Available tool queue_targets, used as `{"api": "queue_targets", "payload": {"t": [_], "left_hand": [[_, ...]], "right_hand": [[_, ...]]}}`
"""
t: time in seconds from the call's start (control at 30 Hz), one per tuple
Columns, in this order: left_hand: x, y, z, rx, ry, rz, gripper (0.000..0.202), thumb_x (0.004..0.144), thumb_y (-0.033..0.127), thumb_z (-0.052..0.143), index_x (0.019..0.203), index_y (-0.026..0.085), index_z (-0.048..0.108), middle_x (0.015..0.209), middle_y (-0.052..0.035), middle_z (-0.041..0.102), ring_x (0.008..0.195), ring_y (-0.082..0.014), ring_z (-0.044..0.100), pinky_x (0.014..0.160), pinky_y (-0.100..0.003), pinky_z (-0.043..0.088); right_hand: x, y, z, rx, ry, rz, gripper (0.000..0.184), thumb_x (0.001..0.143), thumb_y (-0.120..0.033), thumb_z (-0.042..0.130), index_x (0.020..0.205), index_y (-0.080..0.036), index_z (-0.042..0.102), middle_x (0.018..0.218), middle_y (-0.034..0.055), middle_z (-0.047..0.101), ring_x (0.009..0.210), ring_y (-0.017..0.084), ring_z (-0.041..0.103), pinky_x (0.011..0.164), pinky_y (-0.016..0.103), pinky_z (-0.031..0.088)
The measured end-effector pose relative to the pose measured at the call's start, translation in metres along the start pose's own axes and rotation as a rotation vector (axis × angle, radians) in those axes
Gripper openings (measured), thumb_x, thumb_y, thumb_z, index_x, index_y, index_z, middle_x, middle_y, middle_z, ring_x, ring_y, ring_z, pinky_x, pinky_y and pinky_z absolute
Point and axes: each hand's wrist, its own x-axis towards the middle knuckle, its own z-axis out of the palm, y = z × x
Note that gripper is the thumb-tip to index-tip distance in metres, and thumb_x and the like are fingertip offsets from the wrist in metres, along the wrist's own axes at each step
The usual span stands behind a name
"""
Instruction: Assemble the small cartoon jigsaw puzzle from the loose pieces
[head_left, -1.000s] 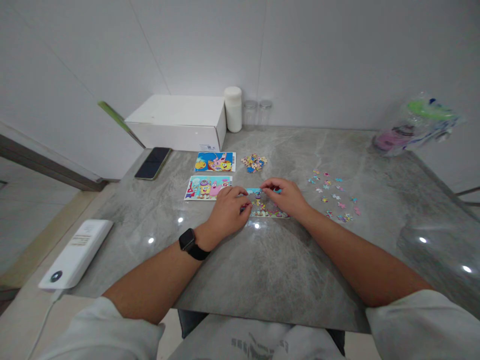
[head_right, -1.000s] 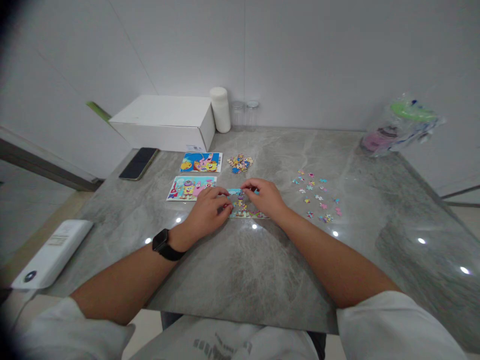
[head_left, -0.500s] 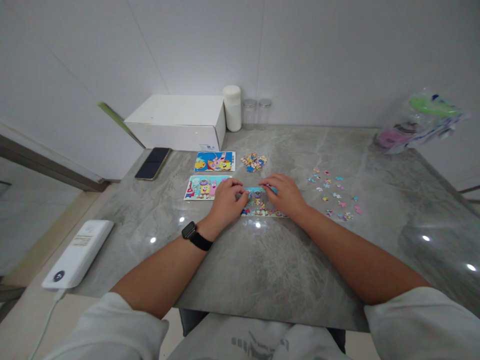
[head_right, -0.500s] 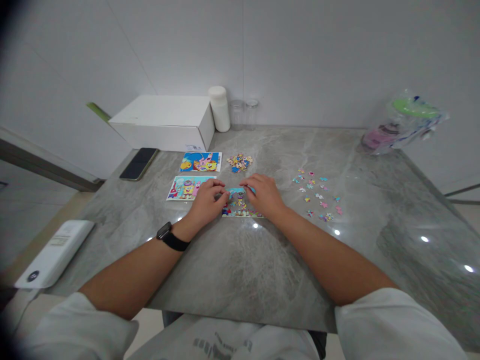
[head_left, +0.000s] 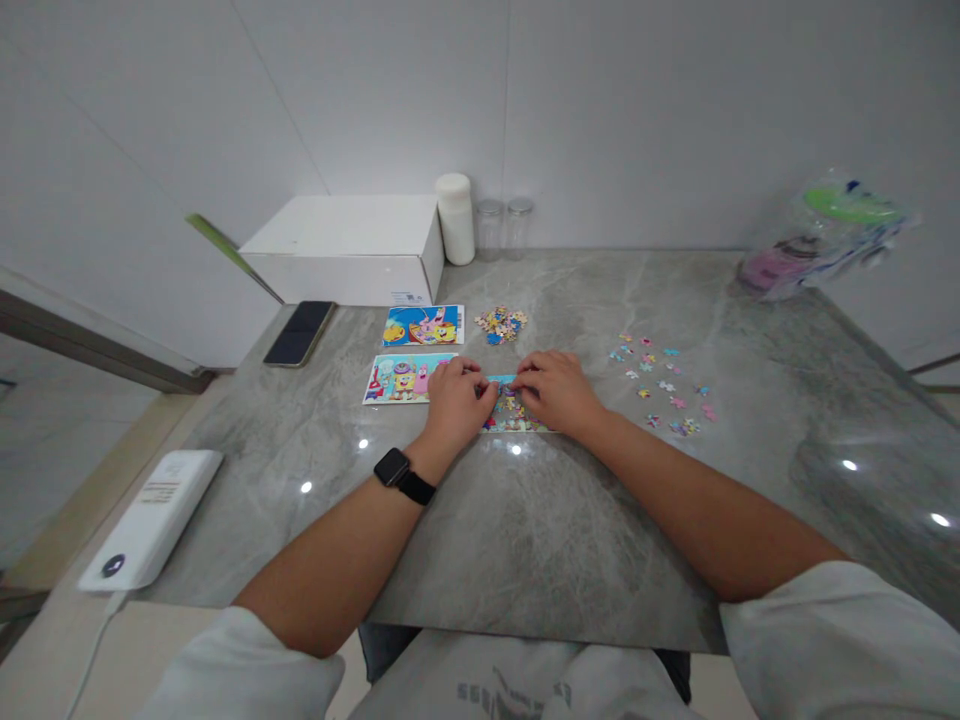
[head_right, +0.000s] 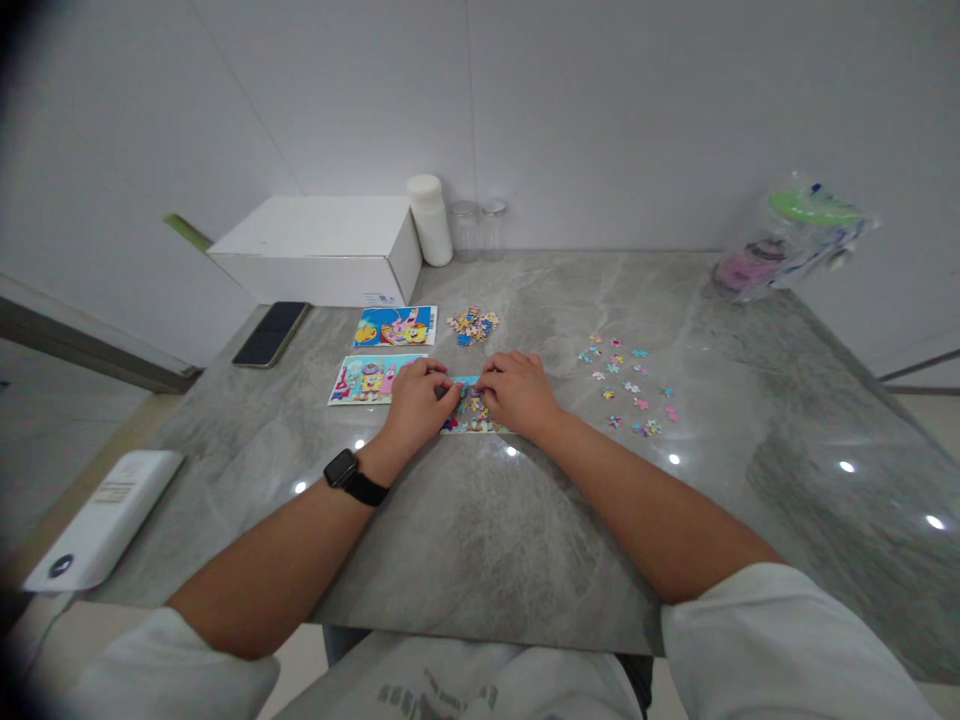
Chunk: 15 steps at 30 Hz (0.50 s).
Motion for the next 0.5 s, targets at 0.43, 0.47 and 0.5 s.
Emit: {"api": "queue_targets", "payload": {"t": [0.43,0.47,0.5], "left_hand": [[-0.011,-0.010,-0.027,-0.014,-0.117,0.343,0.024,0.098,0.020,0.057,0.114,0.024,0.075,0.120,-0.0064,0.074,0.113,-0.0262,0.062,0.106,-0.048,0.044],[-0.013,-0.011,-0.028,-0.015,-0.145,0.374,0.027,0.098,0.018,0.056,0.116,0.025,0.075,0.121,-0.0060,0.075,0.114,-0.0261,0.062,0.108,-0.049,0.043],[-0.015,-0.011,-0.028,-0.010,-0.169,0.398,0.029,0.098,0.018,0.055,0.118,0.026,0.075,0.123,-0.0056,0.075,0.114,-0.0262,0.062,0.110,-0.050,0.042]], "right_hand": [[-0.005,-0.005,-0.003,-0.038,-0.006,-0.023,0.023,0.094,-0.021,0.064,0.105,-0.026,0.084,0.109,0.0076,0.074,0.105,0.025,0.058,0.094,0.042,0.032],[-0.005,-0.005,-0.003,-0.041,-0.008,-0.025,0.023,0.094,-0.021,0.064,0.105,-0.026,0.083,0.109,0.0073,0.074,0.106,0.025,0.058,0.094,0.042,0.032],[-0.005,-0.005,-0.003,-0.043,-0.012,-0.025,0.022,0.094,-0.022,0.064,0.104,-0.026,0.083,0.109,0.0071,0.074,0.106,0.026,0.058,0.094,0.042,0.032]]}}
